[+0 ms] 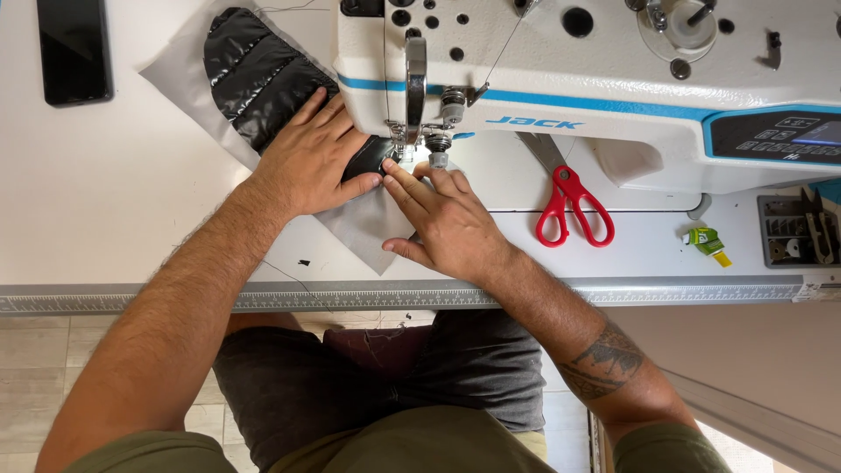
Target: Gathering fabric components and sewing the edges of a pouch using an industrial sewing machine.
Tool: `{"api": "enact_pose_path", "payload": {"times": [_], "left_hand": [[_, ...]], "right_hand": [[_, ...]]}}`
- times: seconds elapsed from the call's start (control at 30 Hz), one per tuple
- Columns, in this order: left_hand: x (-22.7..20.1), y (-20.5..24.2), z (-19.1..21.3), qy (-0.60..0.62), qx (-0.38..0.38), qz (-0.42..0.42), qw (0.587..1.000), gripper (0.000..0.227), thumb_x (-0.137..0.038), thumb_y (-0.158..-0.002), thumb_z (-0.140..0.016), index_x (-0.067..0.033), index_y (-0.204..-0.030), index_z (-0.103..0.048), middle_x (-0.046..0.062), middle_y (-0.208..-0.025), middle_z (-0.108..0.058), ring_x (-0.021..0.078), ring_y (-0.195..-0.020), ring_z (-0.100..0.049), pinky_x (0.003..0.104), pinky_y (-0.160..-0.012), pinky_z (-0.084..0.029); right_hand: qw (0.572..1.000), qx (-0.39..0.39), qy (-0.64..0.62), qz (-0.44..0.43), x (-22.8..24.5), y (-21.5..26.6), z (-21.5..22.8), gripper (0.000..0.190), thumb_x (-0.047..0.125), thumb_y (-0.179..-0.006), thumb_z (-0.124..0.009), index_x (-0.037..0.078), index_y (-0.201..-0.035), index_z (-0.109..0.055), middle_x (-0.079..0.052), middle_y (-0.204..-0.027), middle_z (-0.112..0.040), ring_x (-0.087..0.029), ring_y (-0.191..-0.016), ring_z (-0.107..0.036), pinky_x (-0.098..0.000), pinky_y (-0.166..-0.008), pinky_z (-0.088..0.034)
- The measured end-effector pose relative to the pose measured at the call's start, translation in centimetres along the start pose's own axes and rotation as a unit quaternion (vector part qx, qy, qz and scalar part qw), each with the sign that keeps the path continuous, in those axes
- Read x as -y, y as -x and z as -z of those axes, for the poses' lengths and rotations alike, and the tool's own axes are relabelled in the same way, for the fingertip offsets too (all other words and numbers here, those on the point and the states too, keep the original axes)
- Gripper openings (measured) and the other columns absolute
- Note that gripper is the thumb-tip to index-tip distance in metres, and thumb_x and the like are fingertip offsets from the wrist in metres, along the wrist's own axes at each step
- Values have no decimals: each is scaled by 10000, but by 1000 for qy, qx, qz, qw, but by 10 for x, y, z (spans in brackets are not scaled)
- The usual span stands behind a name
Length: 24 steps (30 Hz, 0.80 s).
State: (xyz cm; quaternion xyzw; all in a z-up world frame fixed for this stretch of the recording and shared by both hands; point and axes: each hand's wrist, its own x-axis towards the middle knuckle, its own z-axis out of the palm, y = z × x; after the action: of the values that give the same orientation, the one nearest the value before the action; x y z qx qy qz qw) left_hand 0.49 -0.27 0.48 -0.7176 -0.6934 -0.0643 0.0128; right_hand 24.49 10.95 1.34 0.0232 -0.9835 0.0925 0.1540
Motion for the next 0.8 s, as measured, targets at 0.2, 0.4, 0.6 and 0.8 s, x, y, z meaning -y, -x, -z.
{"api": "enact_pose_path", "payload": {"times": [0.2,0.4,0.6,0.8], "left_hand": [[-11,2,7,-25,-25,1,999,779,-598,-990,-488,-40,-1529,-434,182,-1587,-424,368,-1502,-319,526,-1266,-143],[-20,5,7,-7,-29,52,998,793,-580,-996,-486,-49,-1574,-372,180,-1656,-312,352,-1542,-228,542,-1252,-135],[-25,7,7,-3,-44,68,997,797,-580,-1002,-492,-48,-1581,-362,165,-1675,-266,327,-1554,-200,532,-1257,-138],[-41,10,4,-14,-58,126,990,821,-619,-989,-482,-52,-1574,-382,172,-1651,-327,317,-1543,-229,540,-1243,-151]], "right_hand": [[999,-20,41,4,-6,4,-9,820,651,-974,-598,22,-1495,-522,-97,-1611,-454,-378,-1244,-549,-505,-996,-430],[999,-27,30,-9,-7,4,-8,791,639,-989,-574,34,-1496,-528,-80,-1593,-487,-366,-1221,-523,-491,-969,-436],[999,-23,32,-8,-6,5,-9,785,639,-999,-561,46,-1510,-505,-85,-1605,-472,-376,-1190,-548,-483,-936,-438],[998,-30,45,-12,-3,2,-6,794,635,-1006,-546,3,-1486,-532,-95,-1582,-495,-361,-1143,-548,-474,-911,-455]]}}
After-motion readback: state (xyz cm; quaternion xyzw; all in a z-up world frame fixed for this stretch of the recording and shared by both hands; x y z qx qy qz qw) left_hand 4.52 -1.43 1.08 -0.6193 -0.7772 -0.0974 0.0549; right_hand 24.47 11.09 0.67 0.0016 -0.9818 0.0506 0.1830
